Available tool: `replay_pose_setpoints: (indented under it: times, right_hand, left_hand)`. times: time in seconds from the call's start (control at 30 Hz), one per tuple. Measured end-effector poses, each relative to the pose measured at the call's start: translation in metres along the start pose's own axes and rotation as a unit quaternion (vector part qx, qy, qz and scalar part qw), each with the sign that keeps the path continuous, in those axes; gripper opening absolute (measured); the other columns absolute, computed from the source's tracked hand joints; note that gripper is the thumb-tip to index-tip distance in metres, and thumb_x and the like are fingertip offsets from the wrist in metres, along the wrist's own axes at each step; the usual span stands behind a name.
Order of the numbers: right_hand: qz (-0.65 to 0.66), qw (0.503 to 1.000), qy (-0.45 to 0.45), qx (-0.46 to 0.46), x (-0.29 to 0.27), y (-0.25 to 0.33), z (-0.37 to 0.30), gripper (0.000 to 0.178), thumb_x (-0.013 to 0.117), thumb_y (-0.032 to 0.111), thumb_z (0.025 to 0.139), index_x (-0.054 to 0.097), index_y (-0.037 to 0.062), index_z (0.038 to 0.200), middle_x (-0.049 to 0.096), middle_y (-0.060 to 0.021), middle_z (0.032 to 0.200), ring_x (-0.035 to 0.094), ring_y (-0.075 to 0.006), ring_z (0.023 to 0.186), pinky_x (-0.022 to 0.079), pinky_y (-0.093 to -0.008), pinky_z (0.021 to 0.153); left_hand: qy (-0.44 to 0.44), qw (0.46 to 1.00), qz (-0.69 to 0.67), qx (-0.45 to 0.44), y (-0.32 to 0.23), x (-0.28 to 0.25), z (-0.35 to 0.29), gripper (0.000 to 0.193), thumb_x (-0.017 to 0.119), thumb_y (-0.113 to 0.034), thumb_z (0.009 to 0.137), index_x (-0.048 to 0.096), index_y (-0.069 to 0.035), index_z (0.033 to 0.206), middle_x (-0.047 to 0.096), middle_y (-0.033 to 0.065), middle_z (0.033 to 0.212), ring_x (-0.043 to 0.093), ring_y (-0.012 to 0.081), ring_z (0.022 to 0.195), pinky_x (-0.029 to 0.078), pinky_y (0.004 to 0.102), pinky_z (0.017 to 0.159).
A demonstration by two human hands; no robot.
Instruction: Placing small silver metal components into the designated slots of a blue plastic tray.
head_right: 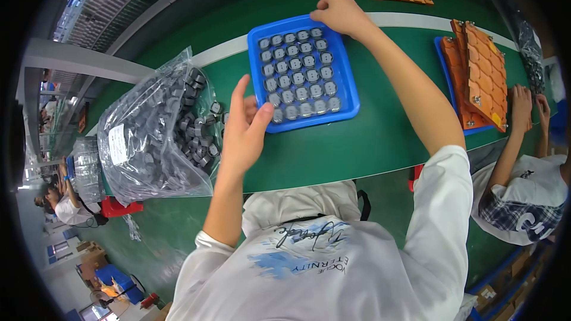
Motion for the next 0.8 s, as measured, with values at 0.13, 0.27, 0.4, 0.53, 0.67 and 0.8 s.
replay_pose_setpoints:
  times: [0.13,0.27,0.4,0.53,0.67,0.8]
  right_hand:
    - [0.102,0.995,-0.005,-0.023,0.023,0.034,0.032,0.05,0.075,0.033,0.085,0.069,-0.0003,0.121,0.071,-0.018,0.111,0.071,-0.0269,0.098,0.056,-0.039,0.087]
    - [0.193,0.977,0.088,-0.039,0.048,0.07,0.031,0.051,0.07,0.033,0.092,0.065,-0.0028,0.128,0.072,-0.0187,0.117,0.069,-0.0269,0.106,0.054,-0.0363,0.093]
    - [-0.047,0.988,0.123,-0.082,0.022,0.077,0.005,0.044,0.066,0.034,0.094,0.07,-0.0003,0.121,0.073,-0.0168,0.112,0.07,-0.0299,0.102,0.055,-0.0383,0.09]
    - [-0.027,0.989,0.145,0.004,0.002,0.026,-0.023,0.038,0.064,0.031,0.095,0.073,-0.0018,0.112,0.074,-0.015,0.104,0.069,-0.025,0.099,0.054,-0.0357,0.089]
    - [0.074,0.989,0.125,-0.023,0.001,0.016,-0.041,0.029,0.061,0.023,0.095,0.075,0.0007,0.109,0.075,-0.0145,0.105,0.07,-0.0256,0.098,0.054,-0.0359,0.088]
    - [0.105,0.986,0.115,-0.068,0.009,0.026,-0.039,0.028,0.06,0.019,0.096,0.074,0.0012,0.112,0.075,-0.0132,0.105,0.069,-0.0231,0.098,0.053,-0.0343,0.089]
  left_hand:
    - [-0.04,0.99,-0.136,0.026,0.016,0.0,-0.019,0.074,0.058,-0.025,0.104,0.017,0.001,0.16,0.065,0.025,0.13,0.068,0.0342,0.112,0.055,0.0459,0.093]
    - [0.032,0.87,-0.464,-0.163,0.039,0.029,-0.026,0.068,0.05,-0.031,0.107,0.018,-0.002,0.16,0.06,0.0271,0.134,0.065,0.0398,0.117,0.056,0.0569,0.093]
    - [0.043,0.856,-0.493,-0.151,0.04,0.027,-0.016,0.061,0.05,-0.028,0.107,0.026,-0.003,0.156,0.057,0.0266,0.138,0.064,0.0402,0.119,0.054,0.057,0.097]
    - [0.045,0.851,-0.501,-0.149,0.036,0.029,-0.015,0.054,0.052,-0.024,0.106,0.033,-0.003,0.152,0.058,0.026,0.137,0.063,0.0413,0.119,0.053,0.0567,0.101]
    - [0.03,0.838,-0.523,-0.152,0.039,0.036,-0.019,0.042,0.052,-0.022,0.106,0.042,-0.005,0.142,0.059,0.0263,0.135,0.063,0.0424,0.12,0.052,0.056,0.103]
    - [0.069,0.802,-0.57,-0.163,0.042,0.052,-0.031,0.023,0.051,-0.02,0.106,0.049,-0.007,0.125,0.059,0.0271,0.134,0.061,0.0431,0.122,0.048,0.0563,0.108]
Point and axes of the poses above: each hand's wrist, its own z-axis towards the middle knuckle, its own x-axis out of the palm, y = z × x, the point moved 9 cm from there along z, towards the middle knuckle
